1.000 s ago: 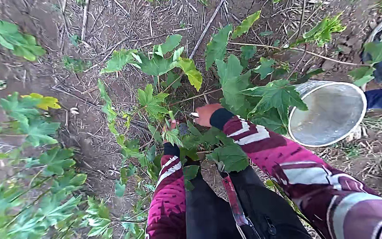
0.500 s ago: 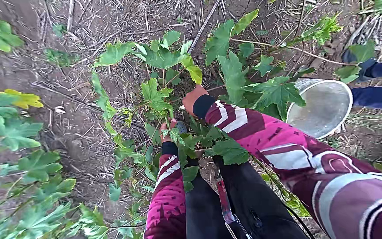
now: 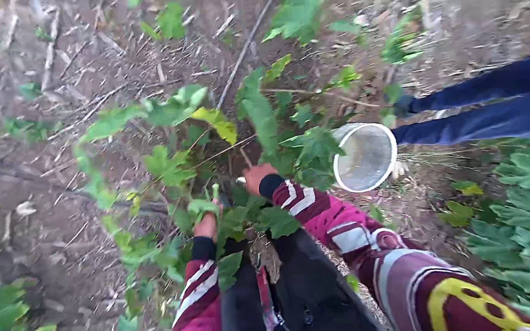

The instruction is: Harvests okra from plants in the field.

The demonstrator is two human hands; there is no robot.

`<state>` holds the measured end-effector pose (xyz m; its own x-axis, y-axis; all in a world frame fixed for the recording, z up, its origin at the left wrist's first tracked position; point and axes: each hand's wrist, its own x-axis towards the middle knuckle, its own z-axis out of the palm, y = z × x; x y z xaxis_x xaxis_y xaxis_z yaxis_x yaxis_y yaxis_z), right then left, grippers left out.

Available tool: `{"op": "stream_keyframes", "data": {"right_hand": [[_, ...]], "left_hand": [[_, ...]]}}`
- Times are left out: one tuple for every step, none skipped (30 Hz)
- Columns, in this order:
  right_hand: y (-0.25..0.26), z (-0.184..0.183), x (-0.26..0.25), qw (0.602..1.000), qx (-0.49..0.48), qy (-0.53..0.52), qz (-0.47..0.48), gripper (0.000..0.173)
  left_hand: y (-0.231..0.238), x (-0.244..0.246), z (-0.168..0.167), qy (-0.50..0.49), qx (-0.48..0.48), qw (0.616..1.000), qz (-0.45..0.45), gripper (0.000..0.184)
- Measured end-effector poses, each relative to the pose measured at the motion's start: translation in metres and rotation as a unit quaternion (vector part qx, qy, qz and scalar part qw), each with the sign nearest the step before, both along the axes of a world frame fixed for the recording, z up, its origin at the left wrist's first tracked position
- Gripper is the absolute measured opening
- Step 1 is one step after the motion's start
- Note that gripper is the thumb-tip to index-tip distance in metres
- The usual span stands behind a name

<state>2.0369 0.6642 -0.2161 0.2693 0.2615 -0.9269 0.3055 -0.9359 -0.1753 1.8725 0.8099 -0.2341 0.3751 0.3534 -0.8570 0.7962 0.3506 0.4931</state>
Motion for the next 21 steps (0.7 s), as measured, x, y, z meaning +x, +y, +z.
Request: {"op": "stream_keyframes", "data": {"right_hand": [[-0.029,0.002,-0.007,0.999,-0.014,0.020,-0.042,0.048],[-0.058,0.006,-0.017,0.996,-0.020,0.040,-0.081,0.051],[-0.086,0.012,-0.029,0.991,-0.022,0.056,-0.118,0.052],[-0.112,0.020,-0.042,0.985,-0.021,0.072,-0.156,0.054],[-0.135,0.030,-0.055,0.977,-0.018,0.086,-0.193,0.054],[-0.154,0.039,-0.068,0.969,-0.015,0.096,-0.228,0.055],[-0.170,0.048,-0.080,0.960,-0.011,0.107,-0.259,0.056],[-0.183,0.057,-0.089,0.951,-0.009,0.116,-0.285,0.057],[-0.193,0.066,-0.096,0.943,-0.008,0.119,-0.310,0.057],[-0.202,0.076,-0.101,0.936,-0.007,0.122,-0.330,0.058],[-0.209,0.085,-0.103,0.928,-0.006,0.130,-0.349,0.058],[-0.216,0.093,-0.103,0.920,-0.004,0.137,-0.367,0.059],[-0.223,0.096,-0.104,0.912,0.003,0.139,-0.386,0.058],[-0.231,0.093,-0.107,0.904,0.014,0.133,-0.406,0.059],[-0.239,0.086,-0.113,0.896,0.022,0.122,-0.426,0.060],[-0.247,0.079,-0.117,0.886,0.028,0.113,-0.449,0.061],[-0.255,0.074,-0.118,0.876,0.028,0.116,-0.468,0.063],[-0.263,0.073,-0.114,0.866,0.024,0.123,-0.484,0.064],[-0.269,0.073,-0.110,0.856,0.022,0.126,-0.501,0.064],[-0.273,0.075,-0.106,0.848,0.019,0.125,-0.515,0.065],[-0.277,0.076,-0.102,0.838,0.019,0.119,-0.532,0.065]], "left_hand": [[-0.013,0.009,0.016,-0.006,-0.021,0.999,-0.029,0.033],[-0.027,0.020,0.032,-0.018,-0.041,0.997,-0.066,0.033],[-0.043,0.033,0.048,-0.037,-0.062,0.993,-0.098,0.033],[-0.063,0.047,0.063,-0.057,-0.080,0.987,-0.125,0.033],[-0.085,0.062,0.078,-0.073,-0.099,0.980,-0.153,0.033],[-0.108,0.079,0.091,-0.085,-0.118,0.972,-0.186,0.034],[-0.134,0.097,0.102,-0.087,-0.136,0.962,-0.222,0.036],[-0.163,0.114,0.110,-0.083,-0.157,0.950,-0.256,0.036],[-0.195,0.130,0.117,-0.073,-0.179,0.938,-0.289,0.037],[-0.228,0.144,0.120,-0.057,-0.201,0.924,-0.321,0.040],[-0.259,0.156,0.123,-0.034,-0.220,0.908,-0.355,0.047],[-0.287,0.166,0.123,-0.010,-0.228,0.888,-0.400,0.058],[-0.309,0.177,0.121,0.013,-0.233,0.865,-0.444,0.072],[-0.326,0.187,0.120,0.025,-0.226,0.854,-0.467,0.079],[-0.337,0.198,0.120,0.030,-0.217,0.853,-0.473,0.080],[-0.343,0.207,0.123,0.028,-0.212,0.859,-0.465,0.075],[-0.344,0.214,0.126,0.026,-0.214,0.867,-0.450,0.069],[-0.339,0.220,0.129,0.022,-0.216,0.875,-0.433,0.063],[-0.328,0.224,0.129,0.019,-0.217,0.882,-0.419,0.058],[-0.312,0.227,0.126,0.016,-0.215,0.887,-0.408,0.054],[-0.292,0.229,0.123,0.020,-0.210,0.892,-0.400,0.050]]}}
